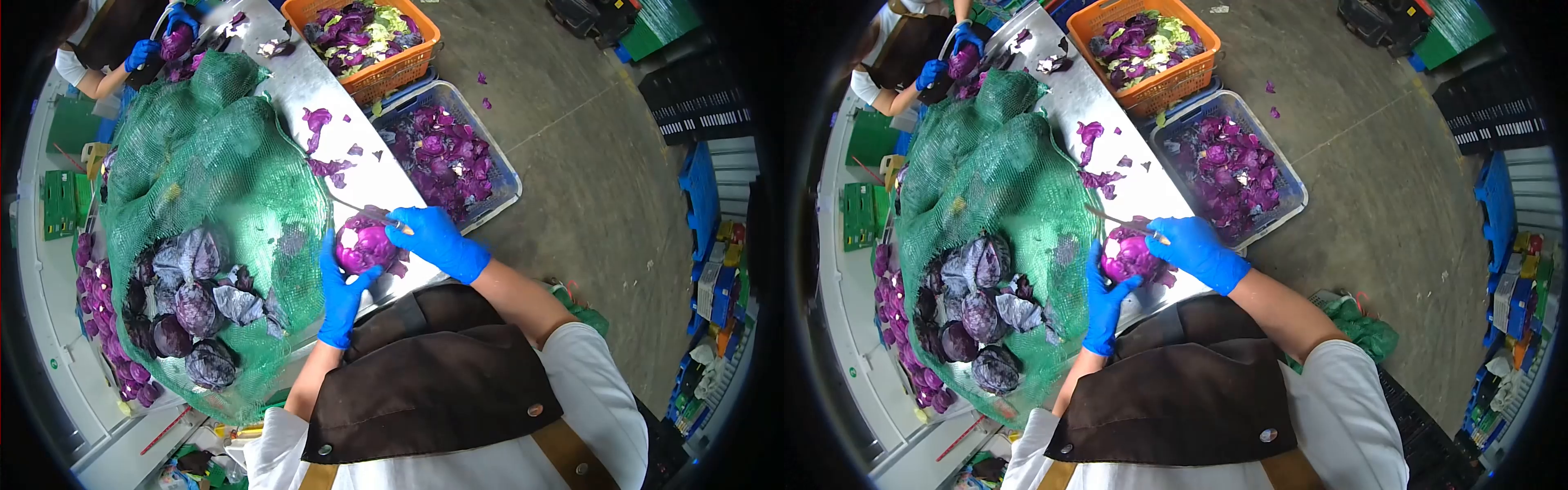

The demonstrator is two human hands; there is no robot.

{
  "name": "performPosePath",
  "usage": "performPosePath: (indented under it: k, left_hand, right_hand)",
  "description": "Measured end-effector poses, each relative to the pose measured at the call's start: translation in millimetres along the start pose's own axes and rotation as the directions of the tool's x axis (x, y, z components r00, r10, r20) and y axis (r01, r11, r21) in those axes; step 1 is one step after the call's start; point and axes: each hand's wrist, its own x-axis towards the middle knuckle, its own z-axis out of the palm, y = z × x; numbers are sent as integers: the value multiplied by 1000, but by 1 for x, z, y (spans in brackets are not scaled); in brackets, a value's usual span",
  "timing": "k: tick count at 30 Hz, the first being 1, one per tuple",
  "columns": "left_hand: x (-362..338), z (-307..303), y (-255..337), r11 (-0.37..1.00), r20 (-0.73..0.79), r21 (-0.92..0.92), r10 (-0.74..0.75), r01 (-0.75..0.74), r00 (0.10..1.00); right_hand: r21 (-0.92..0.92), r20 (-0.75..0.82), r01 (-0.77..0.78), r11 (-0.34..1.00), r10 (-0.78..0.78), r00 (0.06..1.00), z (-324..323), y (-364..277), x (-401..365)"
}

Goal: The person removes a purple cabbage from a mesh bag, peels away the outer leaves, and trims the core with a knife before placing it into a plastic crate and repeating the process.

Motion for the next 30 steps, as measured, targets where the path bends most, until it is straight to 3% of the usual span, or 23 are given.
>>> performPosePath:
  k: [1, 4, 5, 8, 9, 12, 14, 15, 18, 19, 20, 22, 25, 26, 27, 29, 30]
  left_hand:
    - [-4, 8, 0, 991, -23, 98, 95, -92, 995]
    - [8, 9, -23, 938, -194, 304, 229, -163, 954]
    - [13, 4, -15, 991, -185, 92, 117, -102, 976]
    - [16, -11, -10, 982, -180, -186, -73, 39, 981]
    - [15, -15, -12, 970, -157, -244, -38, -2, 987]
    - [7, -28, -6, 761, 94, -634, -103, 139, 990]
    - [6, -31, -14, 609, 137, -769, -136, 192, 981]
    - [6, -32, -21, 522, 161, -825, -147, 215, 976]
    - [7, -26, -22, 328, 171, -914, -226, 240, 959]
    - [7, -21, -13, 262, 169, -936, -249, 234, 954]
    - [7, -16, -6, 195, 169, -954, -270, 226, 948]
    - [5, -9, 1, 357, 115, -916, -211, 186, 971]
    - [4, -3, 14, 369, 93, -918, -167, 149, 982]
    - [3, -2, 18, 366, 93, -919, -154, 144, 984]
    - [4, -5, 12, 251, 135, -953, -144, 168, 980]
    - [1, -2, 14, 248, 125, -956, -135, 155, 983]
    - [-2, 1, 19, 363, 73, -924, -137, 119, 988]
  right_hand:
    - [11, -28, 32, 999, -31, 999, 7, -5, -3]
    - [78, -50, 55, 995, -51, 997, 9, -9, 4]
    - [104, -47, 46, 994, -41, 998, 6, -9, 7]
    - [210, -51, 30, 977, -20, 999, -9, -2, 18]
    - [231, -68, 37, 972, -21, 997, -18, -1, 20]
    - [245, -101, 10, 969, 16, 995, -44, 1, 22]
    - [245, -184, 0, 970, 46, 982, -55, 8, 27]
    - [75, -176, -101, 992, 113, 978, -63, 11, 31]
    - [-131, -180, -47, 990, 23, 983, -72, -23, 21]
    - [-52, -170, 56, 997, -64, 983, -66, -33, 18]
    - [59, -96, 26, 998, -20, 995, -60, -41, 16]
    - [229, 20, 7, 973, -12, 1000, -45, -53, 11]
    - [338, 13, 196, 920, -213, 977, -17, -52, 8]
    - [408, 11, 169, 897, -190, 982, -14, -50, 8]
    - [473, 14, 140, 870, -167, 986, -11, -48, 8]
    - [545, 30, 111, 831, -152, 988, -15, -49, 11]
    - [555, 40, 106, 825, -153, 987, -18, -48, 16]
